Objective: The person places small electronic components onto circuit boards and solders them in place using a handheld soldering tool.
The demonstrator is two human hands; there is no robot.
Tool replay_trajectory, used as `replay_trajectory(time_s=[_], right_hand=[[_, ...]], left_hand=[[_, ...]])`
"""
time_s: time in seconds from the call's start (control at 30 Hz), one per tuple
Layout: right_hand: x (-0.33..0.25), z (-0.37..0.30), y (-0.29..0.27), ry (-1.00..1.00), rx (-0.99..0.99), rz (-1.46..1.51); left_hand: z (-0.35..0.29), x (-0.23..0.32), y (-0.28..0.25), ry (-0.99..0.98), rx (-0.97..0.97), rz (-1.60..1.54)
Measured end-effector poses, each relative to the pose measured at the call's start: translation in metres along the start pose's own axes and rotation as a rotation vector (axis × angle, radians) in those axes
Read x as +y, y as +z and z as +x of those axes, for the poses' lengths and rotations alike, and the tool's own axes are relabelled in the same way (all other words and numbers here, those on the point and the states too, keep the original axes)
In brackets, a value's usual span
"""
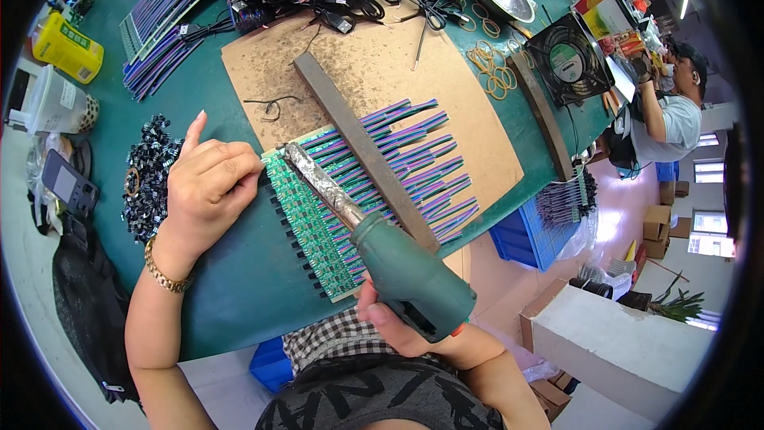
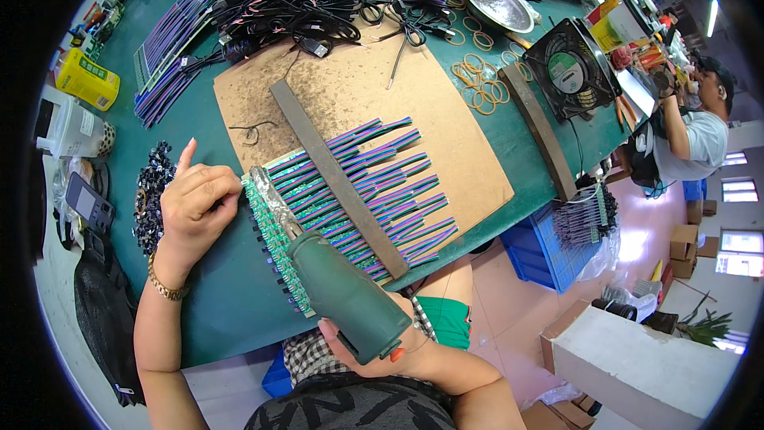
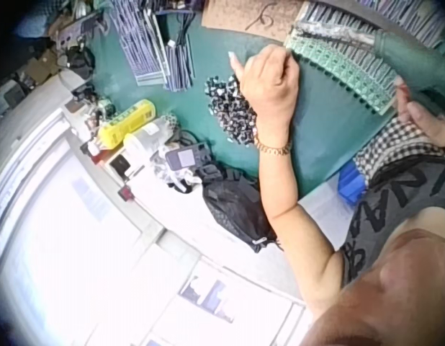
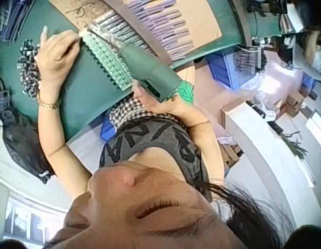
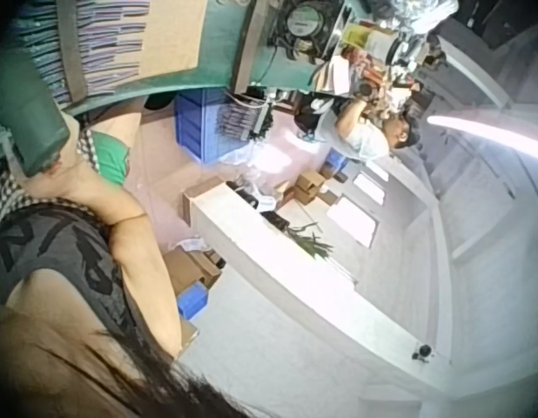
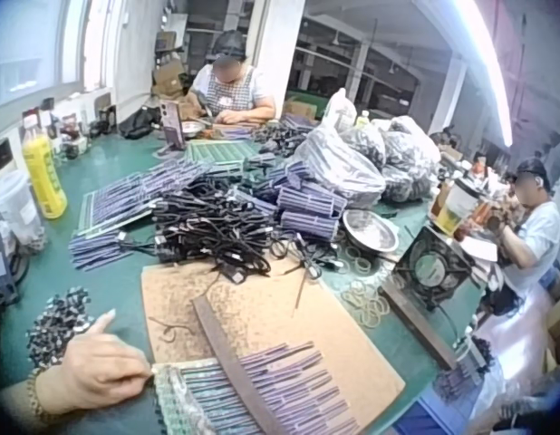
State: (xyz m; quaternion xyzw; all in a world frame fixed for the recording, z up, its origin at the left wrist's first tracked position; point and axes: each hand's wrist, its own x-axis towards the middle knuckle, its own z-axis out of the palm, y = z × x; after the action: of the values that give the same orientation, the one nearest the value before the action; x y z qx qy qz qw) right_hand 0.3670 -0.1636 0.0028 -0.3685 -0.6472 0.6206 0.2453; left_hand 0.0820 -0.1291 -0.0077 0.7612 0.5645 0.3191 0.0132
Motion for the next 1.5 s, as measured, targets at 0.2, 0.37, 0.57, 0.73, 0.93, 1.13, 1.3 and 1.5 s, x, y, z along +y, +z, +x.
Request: replay_trajectory(time_s=[0.2,0.37,0.57,0.73,0.93,1.13,1.3,1.5], right_hand=[[0.009,0.0,0.001,-0.008,0.009,0.014],[0.009,0.0,0.006,0.003,0.065,0.054],[0.01,-0.003,-0.004,0.066,-0.042,0.381],[0.009,0.001,-0.003,0.052,-0.046,0.505],[0.028,-0.01,0.0,-0.154,-0.1,0.524],[0.019,-0.012,-0.021,-0.208,-0.063,0.344],[-0.018,-0.001,-0.073,-0.197,0.286,-0.106],[-0.07,0.068,-0.132,-0.622,0.497,0.07]], left_hand=[[0.0,0.0,-0.001,-0.004,-0.011,-0.016],[-0.001,0.001,-0.001,-0.005,-0.008,-0.019],[0.002,-0.001,0.0,-0.004,-0.016,-0.039],[0.002,-0.001,-0.004,-0.033,-0.029,-0.081],[0.006,0.0,-0.022,-0.066,-0.092,-0.187],[0.004,-0.021,-0.032,-0.056,0.134,-0.099],[0.001,-0.026,-0.032,-0.042,0.078,0.086],[-0.009,-0.038,-0.023,-0.136,0.004,0.027]])
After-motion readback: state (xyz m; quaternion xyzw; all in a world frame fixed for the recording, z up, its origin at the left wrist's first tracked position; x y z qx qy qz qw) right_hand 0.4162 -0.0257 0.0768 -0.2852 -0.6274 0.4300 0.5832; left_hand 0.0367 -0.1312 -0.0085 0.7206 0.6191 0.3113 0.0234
